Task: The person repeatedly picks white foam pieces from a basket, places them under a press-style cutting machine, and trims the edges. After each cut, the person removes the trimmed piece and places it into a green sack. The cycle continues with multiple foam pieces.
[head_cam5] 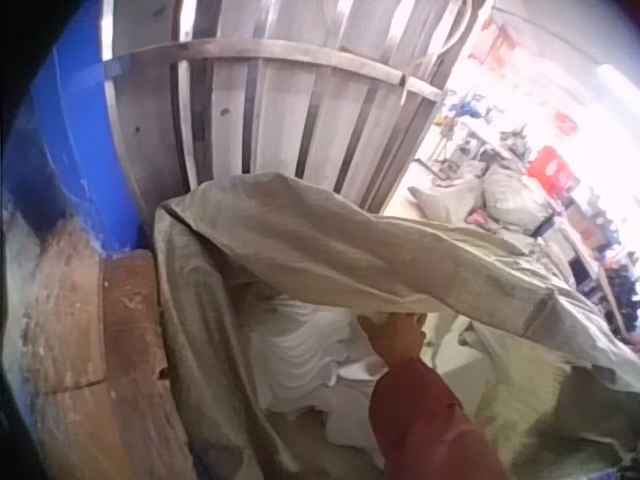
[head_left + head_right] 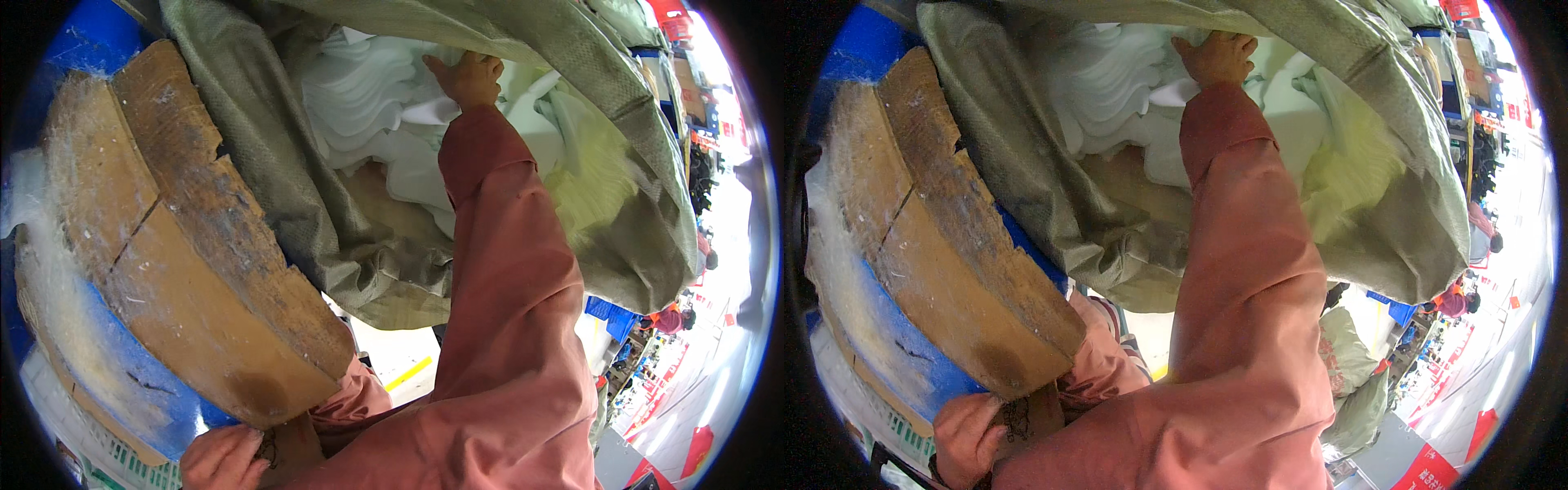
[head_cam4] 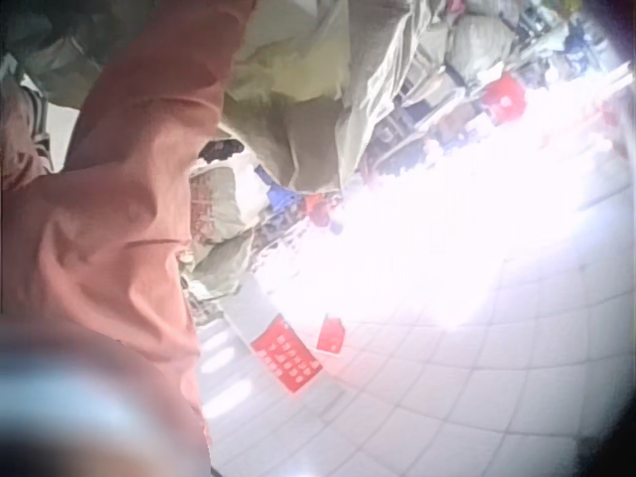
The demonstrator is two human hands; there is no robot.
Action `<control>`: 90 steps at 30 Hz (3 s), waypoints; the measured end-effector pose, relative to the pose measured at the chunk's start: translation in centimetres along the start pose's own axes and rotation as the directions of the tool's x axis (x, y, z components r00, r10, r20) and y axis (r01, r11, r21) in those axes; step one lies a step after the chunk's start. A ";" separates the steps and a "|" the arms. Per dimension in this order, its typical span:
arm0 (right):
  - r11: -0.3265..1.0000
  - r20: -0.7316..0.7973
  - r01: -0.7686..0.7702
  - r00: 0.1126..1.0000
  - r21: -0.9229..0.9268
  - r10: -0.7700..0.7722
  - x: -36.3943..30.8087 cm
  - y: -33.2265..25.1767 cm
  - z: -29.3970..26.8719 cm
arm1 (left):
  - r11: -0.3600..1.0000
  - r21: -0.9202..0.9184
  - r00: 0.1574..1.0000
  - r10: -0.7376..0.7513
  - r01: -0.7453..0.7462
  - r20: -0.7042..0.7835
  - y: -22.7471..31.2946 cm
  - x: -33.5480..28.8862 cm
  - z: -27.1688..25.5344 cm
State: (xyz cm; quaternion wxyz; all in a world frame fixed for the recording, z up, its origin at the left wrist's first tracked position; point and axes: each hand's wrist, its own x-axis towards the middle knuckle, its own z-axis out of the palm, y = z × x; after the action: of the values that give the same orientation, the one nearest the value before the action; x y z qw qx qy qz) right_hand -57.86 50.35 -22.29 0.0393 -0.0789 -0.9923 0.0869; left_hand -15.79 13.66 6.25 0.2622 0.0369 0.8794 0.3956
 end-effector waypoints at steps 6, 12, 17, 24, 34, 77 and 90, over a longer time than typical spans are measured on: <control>0.988 -0.115 -0.019 0.993 -0.151 0.001 0.9 -0.1 3.1 | 1.000 -0.002 0.999 -0.023 0.023 0.035 -0.4 0.5 0.2; 0.972 -0.172 -0.034 0.985 -0.233 -0.007 0.6 -0.7 3.9 | 0.999 -0.029 0.999 0.027 -0.025 0.039 -1.3 0.9 0.6; 0.981 -0.124 -0.043 0.992 -0.187 0.020 0.8 -0.7 3.9 | 0.999 -0.046 0.999 0.018 -0.016 0.042 -1.1 1.1 0.3; 0.989 -0.078 0.055 0.996 0.140 -0.044 1.0 1.9 0.3 | 0.999 -0.053 0.999 0.011 -0.009 0.048 -0.8 1.5 0.0; 0.977 -0.196 0.200 0.964 0.078 -0.182 1.9 4.4 1.2 | 0.999 -0.044 1.000 0.014 -0.013 0.023 -0.2 1.2 -0.1; 0.496 -0.171 0.862 0.507 0.106 -0.845 -40.0 -4.6 -38.1 | -0.024 -0.999 0.996 0.086 0.022 0.020 -4.5 -9.2 5.4; -0.039 -0.044 0.970 -0.030 0.238 -0.999 -46.2 -9.4 -36.6 | -0.001 -0.993 0.993 0.024 -0.117 -0.117 -10.7 -9.8 3.4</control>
State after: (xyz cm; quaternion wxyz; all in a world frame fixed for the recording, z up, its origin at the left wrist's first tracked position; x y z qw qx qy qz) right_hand -10.47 39.76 12.38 0.0268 0.6641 -0.7346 0.1360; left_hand -4.20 5.94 1.00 0.1625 -0.1282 0.3484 0.9142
